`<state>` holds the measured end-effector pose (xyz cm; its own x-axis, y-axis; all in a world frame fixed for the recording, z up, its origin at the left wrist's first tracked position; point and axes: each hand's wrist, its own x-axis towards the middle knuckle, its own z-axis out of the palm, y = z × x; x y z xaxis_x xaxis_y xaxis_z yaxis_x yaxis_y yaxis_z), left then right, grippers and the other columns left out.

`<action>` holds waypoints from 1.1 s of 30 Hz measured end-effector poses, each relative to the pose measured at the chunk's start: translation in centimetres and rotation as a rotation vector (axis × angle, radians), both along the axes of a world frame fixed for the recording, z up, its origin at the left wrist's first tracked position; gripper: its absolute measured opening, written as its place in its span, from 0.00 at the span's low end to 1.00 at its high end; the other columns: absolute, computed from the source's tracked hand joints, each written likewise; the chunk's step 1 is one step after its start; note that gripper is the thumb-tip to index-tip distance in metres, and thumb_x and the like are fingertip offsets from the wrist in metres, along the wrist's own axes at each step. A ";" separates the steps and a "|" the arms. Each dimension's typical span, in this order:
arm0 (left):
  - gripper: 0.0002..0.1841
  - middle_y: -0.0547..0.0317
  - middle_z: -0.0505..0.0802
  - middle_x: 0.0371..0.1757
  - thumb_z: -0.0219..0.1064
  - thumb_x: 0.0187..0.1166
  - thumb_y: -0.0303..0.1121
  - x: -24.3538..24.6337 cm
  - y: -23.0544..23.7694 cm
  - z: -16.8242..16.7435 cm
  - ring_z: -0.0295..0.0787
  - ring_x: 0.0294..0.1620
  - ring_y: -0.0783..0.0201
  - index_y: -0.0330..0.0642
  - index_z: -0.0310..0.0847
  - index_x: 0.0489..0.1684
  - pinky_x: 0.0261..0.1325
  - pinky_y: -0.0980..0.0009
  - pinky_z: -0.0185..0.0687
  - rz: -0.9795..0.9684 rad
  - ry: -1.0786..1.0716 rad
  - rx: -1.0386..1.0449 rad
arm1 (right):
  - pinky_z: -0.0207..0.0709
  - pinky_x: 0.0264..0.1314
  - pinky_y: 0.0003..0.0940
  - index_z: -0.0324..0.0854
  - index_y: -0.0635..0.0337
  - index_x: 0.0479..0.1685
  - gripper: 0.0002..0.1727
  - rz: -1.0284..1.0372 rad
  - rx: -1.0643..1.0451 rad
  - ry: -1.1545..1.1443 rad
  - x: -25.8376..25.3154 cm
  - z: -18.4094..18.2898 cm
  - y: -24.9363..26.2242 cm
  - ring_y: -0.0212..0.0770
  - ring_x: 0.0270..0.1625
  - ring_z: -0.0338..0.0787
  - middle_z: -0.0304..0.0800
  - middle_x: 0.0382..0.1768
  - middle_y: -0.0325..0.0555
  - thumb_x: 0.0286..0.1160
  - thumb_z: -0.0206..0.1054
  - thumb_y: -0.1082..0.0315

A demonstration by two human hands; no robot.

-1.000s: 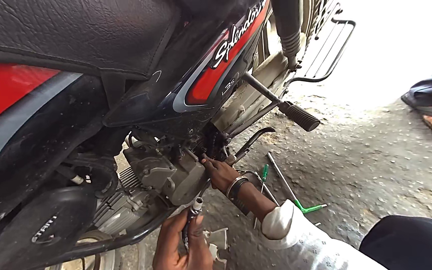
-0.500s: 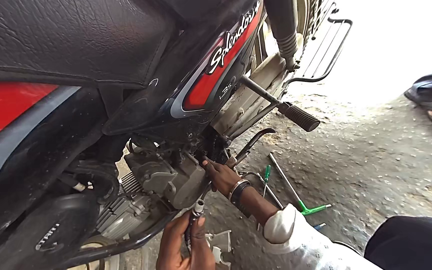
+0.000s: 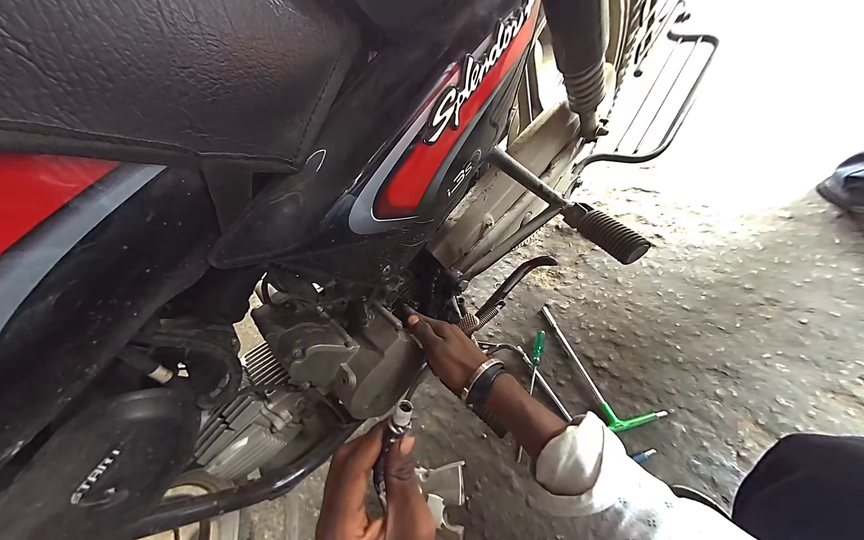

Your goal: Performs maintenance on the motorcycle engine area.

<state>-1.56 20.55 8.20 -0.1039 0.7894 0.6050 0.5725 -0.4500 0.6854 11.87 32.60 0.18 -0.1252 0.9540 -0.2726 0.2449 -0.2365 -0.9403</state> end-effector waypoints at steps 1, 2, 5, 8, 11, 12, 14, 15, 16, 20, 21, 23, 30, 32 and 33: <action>0.11 0.64 0.90 0.37 0.71 0.78 0.33 0.0 0.0 0.0 0.87 0.42 0.83 0.31 0.89 0.39 0.50 0.87 0.84 0.000 0.002 -0.002 | 0.77 0.65 0.67 0.68 0.38 0.89 0.35 -0.001 0.009 0.006 0.0 0.0 -0.1 0.56 0.62 0.91 0.90 0.67 0.53 0.93 0.33 0.37; 0.11 0.64 0.90 0.37 0.71 0.78 0.33 0.0 0.0 0.0 0.87 0.42 0.83 0.31 0.89 0.39 0.51 0.87 0.84 0.002 0.005 -0.003 | 0.77 0.64 0.68 0.67 0.39 0.90 0.36 -0.014 0.006 0.010 0.0 0.1 -0.2 0.57 0.61 0.91 0.89 0.68 0.53 0.93 0.33 0.37; 0.11 0.64 0.90 0.37 0.71 0.78 0.33 0.1 0.0 0.0 0.87 0.41 0.83 0.30 0.89 0.39 0.51 0.88 0.84 0.006 0.011 -0.008 | 0.77 0.56 0.64 0.68 0.44 0.89 0.36 -0.057 -0.004 0.006 -0.4 0.5 -0.2 0.58 0.54 0.90 0.90 0.58 0.58 0.94 0.34 0.39; 0.11 0.63 0.90 0.36 0.72 0.77 0.32 0.2 0.0 0.1 0.87 0.41 0.83 0.29 0.89 0.40 0.50 0.88 0.84 0.009 0.006 -0.009 | 0.73 0.72 0.66 0.75 0.47 0.83 0.38 0.006 -0.038 0.011 -0.1 0.5 0.5 0.55 0.69 0.87 0.89 0.68 0.54 0.93 0.33 0.38; 0.11 0.64 0.90 0.36 0.71 0.78 0.32 0.1 0.0 0.1 0.87 0.41 0.83 0.30 0.89 0.39 0.50 0.88 0.84 0.006 0.009 0.001 | 0.76 0.47 0.60 0.86 0.50 0.69 0.38 -0.023 -0.040 0.036 0.1 0.0 -0.1 0.53 0.43 0.87 0.89 0.43 0.56 0.93 0.35 0.37; 0.11 0.64 0.90 0.36 0.71 0.78 0.33 0.1 0.1 0.1 0.87 0.41 0.83 0.31 0.89 0.39 0.50 0.88 0.84 0.005 0.012 0.004 | 0.79 0.52 0.62 0.81 0.45 0.78 0.34 -0.017 -0.025 0.005 0.4 0.4 -0.4 0.54 0.47 0.90 0.92 0.49 0.56 0.94 0.38 0.40; 0.11 0.64 0.90 0.37 0.71 0.78 0.33 0.0 0.1 0.0 0.87 0.41 0.83 0.31 0.89 0.39 0.50 0.88 0.85 0.005 0.014 0.002 | 0.82 0.55 0.65 0.68 0.37 0.89 0.29 -0.018 0.053 -0.188 0.9 1.7 -1.2 0.55 0.51 0.94 0.94 0.53 0.53 0.93 0.47 0.46; 0.11 0.64 0.90 0.37 0.71 0.78 0.33 0.0 0.1 0.0 0.87 0.41 0.83 0.30 0.89 0.40 0.50 0.87 0.85 0.004 0.012 0.000 | 0.84 0.50 0.63 0.66 0.36 0.90 0.30 -0.049 0.134 -0.328 1.1 2.5 -1.6 0.54 0.48 0.94 0.94 0.49 0.50 0.89 0.54 0.50; 0.11 0.63 0.90 0.36 0.72 0.78 0.32 0.0 0.2 0.0 0.87 0.41 0.82 0.30 0.89 0.40 0.49 0.87 0.85 0.005 0.008 -0.001 | 0.85 0.51 0.60 0.69 0.39 0.89 0.32 -0.077 0.236 -0.451 1.6 3.3 -2.1 0.53 0.51 0.93 0.93 0.53 0.49 0.83 0.60 0.54; 0.11 0.62 0.90 0.36 0.72 0.77 0.32 -0.2 0.1 0.0 0.87 0.40 0.82 0.30 0.89 0.40 0.48 0.87 0.85 0.025 0.008 -0.016 | 0.80 0.54 0.54 0.89 0.42 0.65 0.27 -0.122 0.529 -0.779 3.9 3.3 -1.3 0.57 0.59 0.84 0.86 0.56 0.52 0.63 0.69 0.48; 0.11 0.62 0.90 0.36 0.72 0.78 0.33 -0.1 0.1 -0.1 0.87 0.40 0.82 0.31 0.89 0.40 0.48 0.87 0.85 0.023 0.006 -0.019 | 0.77 0.58 0.56 0.90 0.41 0.63 0.28 -0.092 0.519 -0.830 4.1 2.9 -0.8 0.58 0.62 0.82 0.85 0.57 0.52 0.61 0.69 0.44; 0.10 0.63 0.90 0.37 0.72 0.78 0.33 0.0 0.3 0.1 0.88 0.41 0.82 0.32 0.89 0.40 0.48 0.87 0.85 0.008 -0.002 -0.008 | 0.73 0.64 0.60 0.90 0.45 0.62 0.32 0.000 0.505 -0.885 3.7 2.0 0.1 0.60 0.67 0.80 0.85 0.61 0.55 0.61 0.67 0.38; 0.11 0.62 0.90 0.37 0.72 0.78 0.33 0.4 0.0 0.3 0.87 0.40 0.81 0.31 0.89 0.40 0.48 0.87 0.86 -0.004 -0.021 -0.002 | 0.73 0.68 0.54 0.88 0.54 0.63 0.33 0.165 0.371 -0.845 1.1 1.5 1.8 0.55 0.70 0.79 0.86 0.62 0.50 0.62 0.68 0.41; 0.11 0.61 0.90 0.37 0.72 0.78 0.33 0.2 0.0 0.2 0.87 0.40 0.81 0.31 0.89 0.40 0.48 0.87 0.85 0.010 -0.016 0.001 | 0.73 0.70 0.54 0.86 0.55 0.66 0.35 0.198 0.308 -0.815 1.0 1.7 2.4 0.55 0.71 0.79 0.85 0.65 0.51 0.61 0.70 0.42; 0.11 0.61 0.90 0.36 0.72 0.78 0.33 0.1 0.0 0.2 0.87 0.40 0.81 0.31 0.89 0.40 0.47 0.87 0.85 0.012 -0.017 0.004 | 0.72 0.70 0.55 0.86 0.55 0.67 0.34 0.209 0.275 -0.795 1.0 1.8 2.7 0.56 0.71 0.78 0.84 0.66 0.52 0.61 0.70 0.44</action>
<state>-1.45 20.59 8.39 -0.1235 0.7856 0.6062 0.5661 -0.4460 0.6933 12.91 35.31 1.99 -0.1757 0.9775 -0.1168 0.8672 0.0975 -0.4884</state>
